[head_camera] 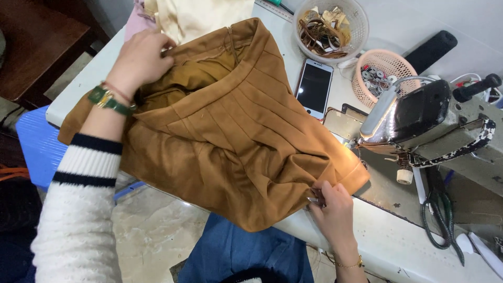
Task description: Trimming loose threads from a brown pleated skirt using a hand-held thread trimmer
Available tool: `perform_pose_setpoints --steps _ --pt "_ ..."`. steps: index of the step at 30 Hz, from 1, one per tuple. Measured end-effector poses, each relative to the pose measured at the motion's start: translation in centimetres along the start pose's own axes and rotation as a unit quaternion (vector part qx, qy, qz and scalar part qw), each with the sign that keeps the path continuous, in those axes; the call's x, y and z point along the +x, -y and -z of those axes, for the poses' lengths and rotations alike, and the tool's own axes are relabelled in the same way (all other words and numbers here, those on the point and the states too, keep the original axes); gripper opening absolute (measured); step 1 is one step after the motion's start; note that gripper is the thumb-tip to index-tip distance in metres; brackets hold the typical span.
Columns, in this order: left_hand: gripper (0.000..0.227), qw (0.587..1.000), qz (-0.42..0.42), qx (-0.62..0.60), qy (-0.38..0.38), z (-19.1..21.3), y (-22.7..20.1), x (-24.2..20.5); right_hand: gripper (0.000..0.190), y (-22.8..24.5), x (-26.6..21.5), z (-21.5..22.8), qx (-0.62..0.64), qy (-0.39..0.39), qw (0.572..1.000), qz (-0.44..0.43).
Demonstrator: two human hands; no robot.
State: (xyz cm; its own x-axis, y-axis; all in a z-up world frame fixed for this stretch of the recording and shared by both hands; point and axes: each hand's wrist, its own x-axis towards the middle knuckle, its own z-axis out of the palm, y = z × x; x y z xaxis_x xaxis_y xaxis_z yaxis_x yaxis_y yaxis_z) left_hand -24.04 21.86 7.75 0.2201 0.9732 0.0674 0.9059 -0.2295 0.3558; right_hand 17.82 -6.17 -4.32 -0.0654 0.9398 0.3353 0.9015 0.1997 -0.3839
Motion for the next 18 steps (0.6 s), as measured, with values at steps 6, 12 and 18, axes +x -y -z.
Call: perform_pose_setpoints --steps 6,12,18 --pt "0.021 0.998 -0.038 0.033 0.028 -2.6 -3.7 5.1 0.024 0.1 0.0 0.0 -0.002 0.004 1.000 -0.005" --pt "0.044 0.996 -0.002 -0.091 -0.026 -7.5 -3.5 10.5 0.029 0.2 0.2 0.1 0.002 0.001 1.000 0.011" --pt "0.037 0.928 0.039 -0.361 0.086 -4.5 -5.9 6.5 0.030 0.4 0.4 0.3 0.012 0.002 1.000 0.020"
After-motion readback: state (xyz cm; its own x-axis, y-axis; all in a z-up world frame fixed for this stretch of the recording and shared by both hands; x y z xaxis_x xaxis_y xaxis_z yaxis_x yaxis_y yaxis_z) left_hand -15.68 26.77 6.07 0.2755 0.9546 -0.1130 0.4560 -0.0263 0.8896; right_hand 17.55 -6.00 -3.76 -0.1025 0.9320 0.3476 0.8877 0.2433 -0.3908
